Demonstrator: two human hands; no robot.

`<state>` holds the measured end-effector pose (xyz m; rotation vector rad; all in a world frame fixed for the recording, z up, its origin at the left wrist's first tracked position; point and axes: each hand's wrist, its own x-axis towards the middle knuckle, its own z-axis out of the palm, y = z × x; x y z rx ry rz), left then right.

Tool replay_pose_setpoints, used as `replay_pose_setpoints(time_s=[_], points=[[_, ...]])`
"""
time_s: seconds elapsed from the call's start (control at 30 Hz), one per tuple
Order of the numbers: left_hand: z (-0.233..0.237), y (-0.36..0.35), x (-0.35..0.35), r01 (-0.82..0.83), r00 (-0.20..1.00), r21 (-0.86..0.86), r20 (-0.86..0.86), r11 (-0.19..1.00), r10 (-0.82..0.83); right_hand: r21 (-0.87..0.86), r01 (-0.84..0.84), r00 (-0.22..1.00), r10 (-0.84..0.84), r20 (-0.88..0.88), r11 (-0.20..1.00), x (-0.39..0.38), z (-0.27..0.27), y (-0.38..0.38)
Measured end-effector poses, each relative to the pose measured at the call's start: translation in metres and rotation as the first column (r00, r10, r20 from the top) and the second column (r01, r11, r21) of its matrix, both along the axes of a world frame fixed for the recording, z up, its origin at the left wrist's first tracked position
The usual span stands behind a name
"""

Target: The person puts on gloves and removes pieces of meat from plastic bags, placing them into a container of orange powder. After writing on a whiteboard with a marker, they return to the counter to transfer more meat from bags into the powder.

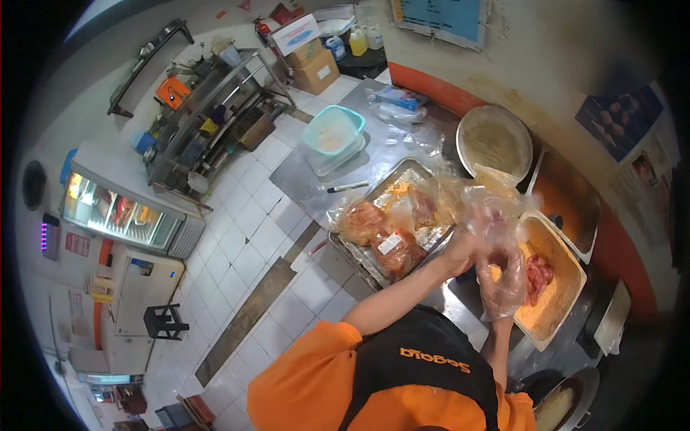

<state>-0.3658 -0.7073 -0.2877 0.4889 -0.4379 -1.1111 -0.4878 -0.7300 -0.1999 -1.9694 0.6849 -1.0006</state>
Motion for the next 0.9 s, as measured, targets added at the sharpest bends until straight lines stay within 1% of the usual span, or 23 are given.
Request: replay_pose_setpoints(time_s=[0.03, 0.1, 0.13, 0.2, 0.27, 0.33, 0.37, 0.4, 0.47, 0.5, 0.6, 0.63, 0.7, 0.73, 0.77, 0.83, 0.87, 0.9], points=[[0.005, 0.002, 0.001, 0.094, 0.993, -0.015, -0.076, 0.995, -0.095, 0.008, -0.005, 1.0, 0.006, -0.015, 1.0, 0.002, 0.016, 0.002], [0.011, 0.007, -0.002, 0.22, 0.974, 0.023, -0.07, 0.975, -0.218, -0.15, -0.064, 0.996, 0.055, -0.064, 0.987, 0.006, 0.006, -0.007], [0.012, 0.008, -0.004, 0.232, 0.972, 0.071, -0.048, 0.97, -0.229, -0.224, -0.082, 0.993, 0.06, -0.103, 0.971, 0.004, -0.003, -0.013], [0.015, 0.008, -0.005, 0.274, 0.961, 0.157, -0.008, 0.949, -0.276, -0.245, -0.131, 0.983, 0.093, -0.161, 0.961, 0.002, -0.022, -0.021], [0.039, 0.013, -0.005, 0.179, 0.969, 0.113, 0.154, 0.977, -0.195, -0.292, -0.089, 0.98, 0.031, -0.197, 0.952, 0.001, -0.029, -0.016], [0.026, 0.006, -0.001, 0.034, 0.998, 0.21, 0.048, 0.977, -0.045, -0.117, -0.124, 0.982, 0.105, -0.157, 0.985, 0.003, -0.025, -0.018], [0.029, 0.009, 0.001, 0.075, 0.997, 0.206, -0.01, 0.976, -0.075, -0.028, -0.15, 0.981, 0.145, -0.127, 0.988, 0.003, -0.024, -0.018], [0.032, 0.014, 0.003, 0.111, 0.993, 0.203, -0.067, 0.973, -0.099, 0.044, -0.131, 0.979, 0.136, -0.15, 0.99, 0.003, -0.022, -0.016], [0.023, 0.018, 0.004, 0.264, 0.936, 0.015, -0.244, 0.964, -0.252, 0.185, -0.104, 0.974, 0.138, -0.181, 0.977, 0.006, -0.019, -0.013], [0.02, 0.02, 0.005, 0.314, 0.889, -0.083, -0.323, 0.946, -0.324, 0.211, -0.068, 0.983, 0.101, -0.151, 0.975, 0.009, -0.026, -0.01], [0.02, 0.022, 0.01, 0.309, 0.905, 0.036, -0.318, 0.951, -0.282, 0.18, -0.116, 0.988, 0.133, -0.081, 0.977, 0.012, -0.032, -0.009], [0.021, 0.018, 0.009, 0.237, 0.956, 0.078, -0.196, 0.968, -0.218, 0.084, -0.17, 0.982, 0.176, -0.072, 0.982, 0.015, -0.044, -0.012], [-0.005, 0.007, 0.012, 0.079, 0.997, 0.213, 0.003, 0.974, -0.082, 0.073, -0.224, 0.959, 0.233, -0.164, 0.972, 0.014, -0.036, -0.015], [-0.02, 0.007, 0.011, -0.021, 0.994, 0.268, 0.111, 0.963, -0.009, 0.071, -0.263, 0.94, 0.272, -0.206, 0.962, 0.014, -0.034, -0.013], [0.006, 0.012, 0.002, -0.026, 0.999, 0.289, -0.032, 0.957, 0.037, 0.017, -0.242, 0.954, 0.241, -0.181, 0.97, 0.016, -0.035, -0.011], [0.006, 0.014, 0.008, 0.189, 0.953, 0.101, -0.26, 0.977, -0.158, -0.087, -0.209, 0.973, 0.199, -0.116, 0.974, 0.021, -0.038, -0.007], [0.005, 0.017, 0.012, 0.271, 0.9, -0.013, -0.352, 0.963, -0.258, -0.055, -0.225, 0.966, 0.216, -0.14, 0.973, 0.021, -0.039, -0.007], [0.006, 0.02, 0.013, 0.311, 0.897, -0.008, -0.329, 0.95, -0.296, -0.023, -0.244, 0.957, 0.237, -0.164, 0.969, 0.019, -0.04, -0.008]])
